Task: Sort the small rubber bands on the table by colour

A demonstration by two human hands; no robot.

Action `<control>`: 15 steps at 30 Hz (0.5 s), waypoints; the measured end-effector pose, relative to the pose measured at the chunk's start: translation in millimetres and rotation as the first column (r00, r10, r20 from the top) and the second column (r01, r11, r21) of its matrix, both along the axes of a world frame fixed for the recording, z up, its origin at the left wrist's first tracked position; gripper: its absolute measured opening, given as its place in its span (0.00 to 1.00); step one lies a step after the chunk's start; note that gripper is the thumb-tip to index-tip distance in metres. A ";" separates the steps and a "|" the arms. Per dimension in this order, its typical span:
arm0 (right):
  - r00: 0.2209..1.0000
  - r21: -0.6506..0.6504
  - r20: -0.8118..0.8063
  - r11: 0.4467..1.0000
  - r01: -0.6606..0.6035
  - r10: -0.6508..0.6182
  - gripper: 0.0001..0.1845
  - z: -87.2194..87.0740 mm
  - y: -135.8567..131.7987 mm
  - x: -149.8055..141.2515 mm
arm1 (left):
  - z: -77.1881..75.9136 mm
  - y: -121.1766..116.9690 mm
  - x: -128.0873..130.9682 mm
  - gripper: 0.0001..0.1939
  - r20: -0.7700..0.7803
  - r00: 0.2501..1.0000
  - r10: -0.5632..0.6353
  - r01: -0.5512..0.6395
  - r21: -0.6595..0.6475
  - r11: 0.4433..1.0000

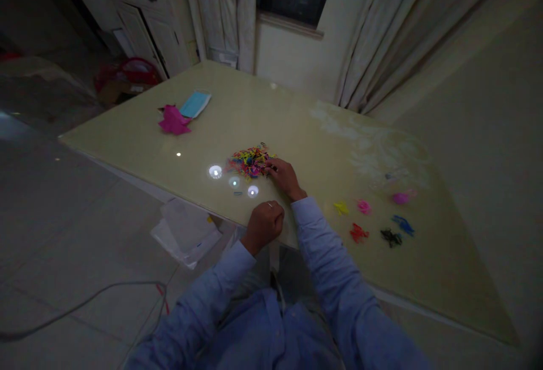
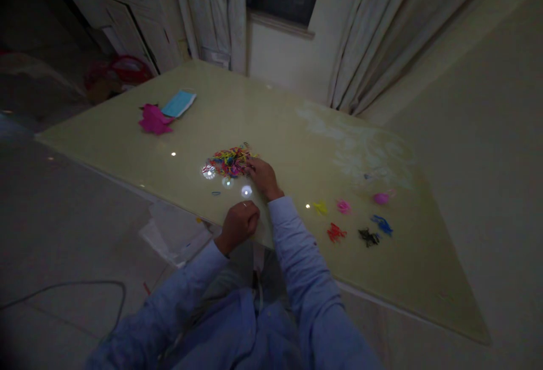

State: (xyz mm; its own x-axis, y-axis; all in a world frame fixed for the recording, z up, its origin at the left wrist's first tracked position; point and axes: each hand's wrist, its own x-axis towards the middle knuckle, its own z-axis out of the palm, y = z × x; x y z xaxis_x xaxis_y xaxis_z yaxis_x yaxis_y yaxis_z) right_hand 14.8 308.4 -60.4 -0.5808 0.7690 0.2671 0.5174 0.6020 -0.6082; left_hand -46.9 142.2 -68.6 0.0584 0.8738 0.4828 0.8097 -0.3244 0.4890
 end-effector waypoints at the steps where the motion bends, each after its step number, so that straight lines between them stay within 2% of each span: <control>1: 1.000 0.002 0.012 1.000 -0.002 0.002 0.13 0.5 -0.1 -0.4 | 0.1 -0.1 0.0 0.10 0.000 1.000 0.000 0.000 -0.001 1.000; 9: 0.990 0.066 0.131 0.996 -0.058 0.049 0.13 1.1 -0.2 2.2 | 0.3 -0.2 -0.1 0.10 0.008 1.000 -0.005 0.005 0.001 1.000; 15: 0.989 0.093 0.147 0.995 -0.030 0.016 0.13 -4.7 1.4 1.2 | 2.4 -0.2 -0.3 0.10 0.002 1.000 -0.004 0.004 -0.019 1.000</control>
State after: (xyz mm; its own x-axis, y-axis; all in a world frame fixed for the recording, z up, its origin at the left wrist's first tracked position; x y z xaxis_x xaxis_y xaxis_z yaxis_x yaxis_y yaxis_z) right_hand 16.0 309.8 -65.0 -0.6358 0.7304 0.2495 0.5817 0.6659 -0.4671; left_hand -47.2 142.0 -66.2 0.0607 0.8825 0.4664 0.8075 -0.3181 0.4968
